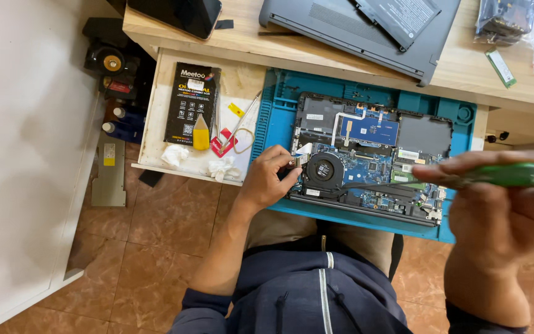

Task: The person uses a screwdriver to remove screws from a laptop motherboard placed on a blue tray. They then use a plastic pry tool to disconnect cables and remove components from the board.

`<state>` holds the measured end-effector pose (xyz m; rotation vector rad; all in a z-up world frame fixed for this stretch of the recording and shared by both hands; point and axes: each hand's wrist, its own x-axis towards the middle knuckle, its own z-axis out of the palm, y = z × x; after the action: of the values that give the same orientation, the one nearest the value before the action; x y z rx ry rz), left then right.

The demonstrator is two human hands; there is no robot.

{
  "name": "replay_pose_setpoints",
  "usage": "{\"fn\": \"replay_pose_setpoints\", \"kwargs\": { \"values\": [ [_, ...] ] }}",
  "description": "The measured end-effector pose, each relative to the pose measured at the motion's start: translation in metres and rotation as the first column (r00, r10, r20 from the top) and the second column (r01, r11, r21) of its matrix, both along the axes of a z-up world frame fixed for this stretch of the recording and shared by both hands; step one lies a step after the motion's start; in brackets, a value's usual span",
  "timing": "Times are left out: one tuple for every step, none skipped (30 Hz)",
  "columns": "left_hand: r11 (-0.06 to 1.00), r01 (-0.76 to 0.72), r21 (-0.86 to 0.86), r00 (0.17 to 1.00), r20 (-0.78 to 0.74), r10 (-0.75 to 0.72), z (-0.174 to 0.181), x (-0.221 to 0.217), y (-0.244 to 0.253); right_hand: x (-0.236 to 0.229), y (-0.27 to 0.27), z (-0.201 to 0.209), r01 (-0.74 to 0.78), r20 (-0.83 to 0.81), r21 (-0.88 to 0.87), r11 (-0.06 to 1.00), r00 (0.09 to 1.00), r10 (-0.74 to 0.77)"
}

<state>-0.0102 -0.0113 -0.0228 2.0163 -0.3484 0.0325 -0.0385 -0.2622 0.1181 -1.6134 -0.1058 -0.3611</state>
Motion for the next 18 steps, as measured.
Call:
{"fn": "replay_pose_setpoints", "kwargs": {
  "values": [
    [1.000, 0.003, -0.005, 1.000, -0.005, -0.003, 0.000, 0.000, 0.000, 0.008, 0.018, 0.004, -0.075, 0.092, -0.085, 0.994, 0.992, 0.083],
    [1.000, 0.007, -0.010, 1.000, -0.009, -0.007, 0.000, 0.000, 0.001, 0.016, 0.036, 0.009, -0.141, 0.176, -0.176, 0.974, 0.969, 0.172],
    [1.000, 0.004, -0.011, 1.000, -0.009, -0.004, -0.001, 0.000, 0.000, 0.019, 0.040, 0.005, -0.143, 0.176, -0.177, 0.974, 0.969, 0.175],
    [1.000, 0.003, -0.012, 1.000, -0.013, -0.003, -0.001, 0.000, 0.001, 0.022, 0.045, 0.001, -0.157, 0.187, -0.171, 0.973, 0.964, 0.188],
    [1.000, 0.002, -0.013, 1.000, -0.018, -0.002, -0.002, 0.000, 0.001, 0.025, 0.050, -0.003, -0.170, 0.198, -0.164, 0.972, 0.959, 0.202],
    [1.000, -0.001, -0.014, 1.000, -0.017, 0.001, -0.001, 0.000, 0.001, 0.026, 0.053, -0.003, -0.174, 0.198, -0.166, 0.971, 0.958, 0.205],
    [1.000, -0.001, -0.012, 1.000, -0.023, 0.000, 0.000, 0.000, 0.001, 0.027, 0.056, -0.004, -0.182, 0.166, -0.158, 0.971, 0.964, 0.208],
    [1.000, 0.001, -0.011, 1.000, -0.031, -0.001, 0.000, 0.000, 0.001, 0.028, 0.059, -0.005, -0.188, 0.132, -0.151, 0.970, 0.969, 0.208],
    [1.000, -0.001, -0.013, 0.999, -0.032, 0.000, 0.000, 0.000, 0.001, 0.029, 0.060, -0.007, -0.190, 0.131, -0.153, 0.970, 0.969, 0.210],
    [1.000, 0.005, -0.011, 0.999, -0.035, -0.006, 0.000, 0.000, 0.002, 0.030, 0.062, -0.008, -0.185, 0.146, -0.172, 0.968, 0.967, 0.210],
    [1.000, 0.012, -0.009, 0.999, -0.038, -0.012, 0.000, 0.000, 0.002, 0.031, 0.063, -0.009, -0.179, 0.161, -0.190, 0.965, 0.964, 0.210],
    [1.000, 0.011, -0.011, 0.999, -0.040, -0.011, -0.001, 0.000, 0.002, 0.032, 0.064, -0.009, -0.180, 0.159, -0.192, 0.965, 0.964, 0.211],
    [1.000, 0.012, -0.011, 0.999, -0.030, -0.012, -0.001, 0.001, 0.002, 0.032, 0.065, -0.008, -0.180, 0.146, -0.192, 0.965, 0.967, 0.209],
    [1.000, 0.013, -0.012, 1.000, -0.021, -0.013, -0.002, 0.001, 0.002, 0.033, 0.066, -0.008, -0.180, 0.134, -0.193, 0.965, 0.969, 0.208],
    [1.000, 0.012, -0.014, 1.000, -0.022, -0.012, -0.002, 0.001, 0.003, 0.033, 0.066, -0.008, -0.182, 0.132, -0.194, 0.964, 0.969, 0.209],
    [1.000, 0.011, -0.009, 1.000, -0.015, -0.011, -0.003, 0.001, 0.003, 0.034, 0.066, -0.008, -0.176, 0.140, -0.201, 0.964, 0.969, 0.206],
    [1.000, 0.010, -0.004, 1.000, -0.008, -0.010, -0.003, 0.001, 0.003, 0.035, 0.066, -0.008, -0.170, 0.148, -0.207, 0.963, 0.968, 0.203],
    [1.000, 0.009, -0.005, 1.000, -0.010, -0.009, -0.003, 0.001, 0.003, 0.035, 0.067, -0.008, -0.172, 0.146, -0.208, 0.963, 0.968, 0.204]
  ]
}}
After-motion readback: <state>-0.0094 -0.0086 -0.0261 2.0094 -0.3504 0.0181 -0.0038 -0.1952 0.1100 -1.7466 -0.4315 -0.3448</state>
